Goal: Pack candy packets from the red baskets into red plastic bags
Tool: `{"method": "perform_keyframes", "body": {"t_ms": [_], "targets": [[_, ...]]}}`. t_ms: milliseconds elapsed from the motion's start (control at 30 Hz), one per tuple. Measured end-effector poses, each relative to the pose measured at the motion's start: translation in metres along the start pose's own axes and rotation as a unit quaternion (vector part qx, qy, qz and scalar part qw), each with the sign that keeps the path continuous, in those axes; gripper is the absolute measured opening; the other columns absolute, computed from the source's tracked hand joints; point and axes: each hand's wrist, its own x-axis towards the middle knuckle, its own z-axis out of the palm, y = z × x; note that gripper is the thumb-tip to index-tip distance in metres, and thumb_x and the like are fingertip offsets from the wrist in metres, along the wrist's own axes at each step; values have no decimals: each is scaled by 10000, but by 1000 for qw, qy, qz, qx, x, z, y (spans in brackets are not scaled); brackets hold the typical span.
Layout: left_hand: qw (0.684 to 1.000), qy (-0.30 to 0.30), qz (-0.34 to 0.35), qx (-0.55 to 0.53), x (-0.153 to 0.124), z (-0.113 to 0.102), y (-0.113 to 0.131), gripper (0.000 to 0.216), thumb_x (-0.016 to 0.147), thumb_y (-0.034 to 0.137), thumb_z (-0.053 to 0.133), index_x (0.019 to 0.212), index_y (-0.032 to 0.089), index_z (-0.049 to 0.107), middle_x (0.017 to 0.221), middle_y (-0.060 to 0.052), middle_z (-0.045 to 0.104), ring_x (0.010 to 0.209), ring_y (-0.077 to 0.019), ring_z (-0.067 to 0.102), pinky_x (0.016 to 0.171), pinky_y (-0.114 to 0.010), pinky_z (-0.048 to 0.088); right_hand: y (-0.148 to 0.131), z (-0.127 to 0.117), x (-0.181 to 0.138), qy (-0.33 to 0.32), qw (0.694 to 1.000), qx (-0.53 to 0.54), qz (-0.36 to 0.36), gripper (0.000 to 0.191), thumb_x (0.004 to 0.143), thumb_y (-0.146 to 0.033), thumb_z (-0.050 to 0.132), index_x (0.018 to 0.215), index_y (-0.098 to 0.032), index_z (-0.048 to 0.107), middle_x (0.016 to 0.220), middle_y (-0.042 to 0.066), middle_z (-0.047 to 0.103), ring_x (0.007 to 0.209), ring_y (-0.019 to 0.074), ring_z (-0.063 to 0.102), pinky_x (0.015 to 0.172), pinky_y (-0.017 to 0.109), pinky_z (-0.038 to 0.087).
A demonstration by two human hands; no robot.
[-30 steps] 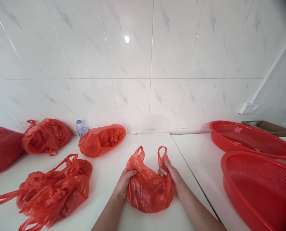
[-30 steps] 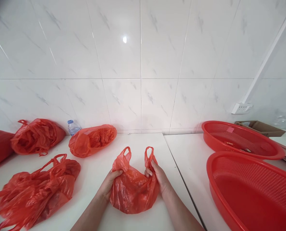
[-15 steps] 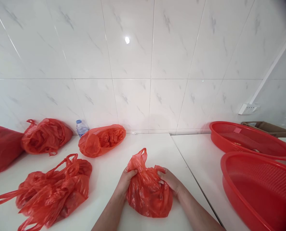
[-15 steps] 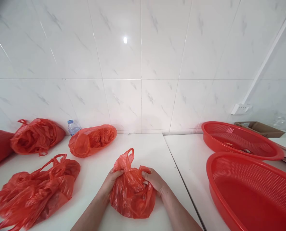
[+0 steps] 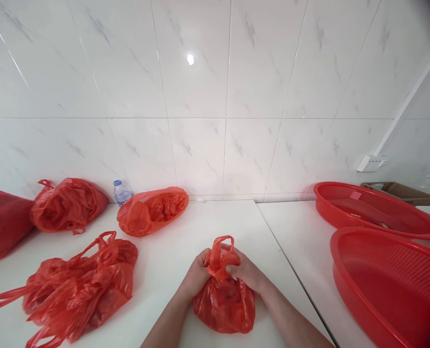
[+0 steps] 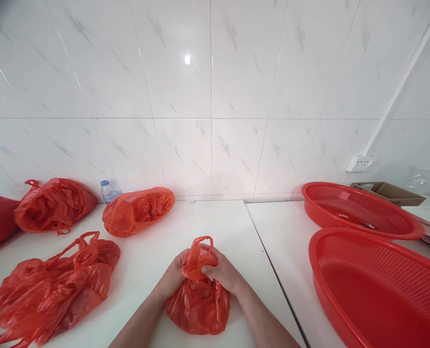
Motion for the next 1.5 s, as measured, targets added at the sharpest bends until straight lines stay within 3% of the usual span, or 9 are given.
{"method": "perform_keyframes", "body": {"t_ms": [167,467,533,667,700,933,1200,1367,1500], "targets": [[998,-21,-8,50,-1,-1,-10,194,700,238,703,835,175,579,796,-60,679,741,-214,642,663,-308,495,2,1,0,36,999,-12,35,204,734,-355,695,793,-182,602,517,-60,459,480,88,430,507,234,331],[984,74,122,103,-8,1,-4,705,670,267,749,1312,276,459,1286,-99,503,1111,-278,513,943,-378,403,5,13,5,101,995,4,25,223,711,-382,690,756,-199,571,522,-61,466,465,93,392,473,247,322],[970,102,168,146,-9,5,-1,653,620,245,786,1231,266,557,1323,-101,464,1176,-304,451,987,-381,360,6,15,5,115,993,7,27,206,713,-363,682,738,-203,555,522,-63,462,461,90,381,460,242,304],[951,103,190,221,-8,10,0,121,732,267,685,843,230,716,1201,-95,530,1103,-282,488,949,-343,373,4,16,4,138,989,-43,24,157,748,-348,645,785,-211,577,535,-50,498,486,106,432,476,246,332],[949,98,182,236,-7,10,-1,91,774,277,637,782,225,711,1155,-93,550,1053,-268,513,916,-336,390,3,15,3,137,989,-54,20,158,761,-350,633,834,-216,591,540,-47,509,495,111,447,486,247,344],[936,107,174,287,-4,5,-3,177,838,286,543,749,224,682,1007,-69,601,920,-223,554,836,-306,405,-6,6,-6,49,999,16,6,355,790,-365,625,1117,-253,546,622,-30,570,568,128,508,585,260,400],[936,124,125,305,-2,3,-4,151,838,288,508,791,223,636,948,-52,616,894,-211,563,815,-305,420,-13,-3,-11,-1,991,133,13,359,881,-471,487,1072,-189,601,785,43,625,724,166,582,739,333,443],[930,120,109,330,-1,-1,-7,165,850,295,458,774,213,580,927,-27,611,850,-182,570,778,-299,440,-12,-7,-9,-51,992,112,35,397,768,-335,682,1135,-222,580,871,34,650,808,180,611,811,350,441],[917,80,128,369,-2,-4,-5,128,804,315,541,746,201,541,941,-28,607,838,-176,562,761,-287,441,-10,-5,-6,-18,996,81,38,324,734,-267,709,1043,-220,623,896,27,665,820,172,615,804,325,442]]}}
